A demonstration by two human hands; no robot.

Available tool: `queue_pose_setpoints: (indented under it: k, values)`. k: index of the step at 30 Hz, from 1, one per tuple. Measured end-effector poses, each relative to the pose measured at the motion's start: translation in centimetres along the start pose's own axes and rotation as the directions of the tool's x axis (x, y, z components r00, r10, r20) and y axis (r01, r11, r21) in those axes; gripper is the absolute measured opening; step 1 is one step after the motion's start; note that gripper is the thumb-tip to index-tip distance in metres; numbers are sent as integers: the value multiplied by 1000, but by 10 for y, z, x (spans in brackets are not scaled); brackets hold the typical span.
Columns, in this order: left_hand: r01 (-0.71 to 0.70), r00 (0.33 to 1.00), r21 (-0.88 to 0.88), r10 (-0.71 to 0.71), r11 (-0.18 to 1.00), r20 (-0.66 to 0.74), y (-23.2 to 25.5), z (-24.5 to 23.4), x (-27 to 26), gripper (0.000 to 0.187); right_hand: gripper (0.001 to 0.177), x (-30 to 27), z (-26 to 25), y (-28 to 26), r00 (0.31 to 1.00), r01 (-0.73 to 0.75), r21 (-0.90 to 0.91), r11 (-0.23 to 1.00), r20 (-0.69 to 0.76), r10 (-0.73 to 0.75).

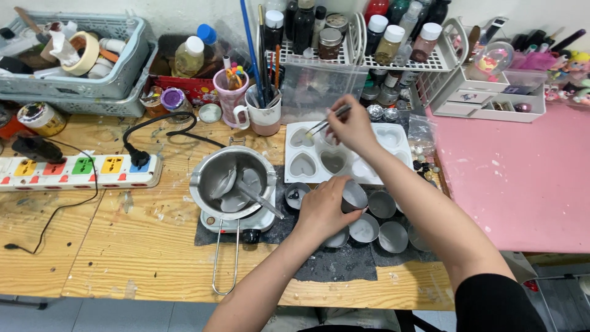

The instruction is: The person is preparing candle molds and wicks.

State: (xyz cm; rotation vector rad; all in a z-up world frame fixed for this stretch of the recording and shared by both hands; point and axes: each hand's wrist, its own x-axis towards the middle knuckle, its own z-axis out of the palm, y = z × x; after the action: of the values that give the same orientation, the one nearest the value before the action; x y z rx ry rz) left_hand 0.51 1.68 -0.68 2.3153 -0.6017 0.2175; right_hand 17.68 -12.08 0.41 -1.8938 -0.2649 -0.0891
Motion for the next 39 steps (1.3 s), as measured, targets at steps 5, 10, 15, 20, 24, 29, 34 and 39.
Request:
queue_pose_setpoints:
  k: [5,10,15,20,24,29,34,39]
  values:
    - [75,996,-18,-74,997,56,6,-5,3,74,19,-49,-87,-1,989,-7,21,1000,-151,10]
    - [94,995,-46,-92,994,40,12,-8,3,70,15,-120,-173,24,914,-39,19,999,-403,43]
    - [124,991,-25,-123,992,61,14,-8,5,70,16,-165,-198,52,819,-141,-51,989,-567,88]
    - [138,989,-20,-136,990,59,12,-6,7,71,18,-170,-179,63,834,-78,-103,992,-552,8]
    - [149,986,-6,-148,989,80,12,-6,8,72,21,-159,-159,50,909,30,-346,938,-380,-169]
    - [161,980,9,-161,987,116,14,-7,9,74,16,-142,-148,43,942,-30,-418,908,-315,-113]
    - [164,979,13,-165,986,119,13,-8,9,74,20,-128,-155,46,912,120,-510,851,-282,-298]
    - [153,982,9,-153,988,111,14,-8,9,73,31,-106,-140,37,971,-175,-701,691,-6,240]
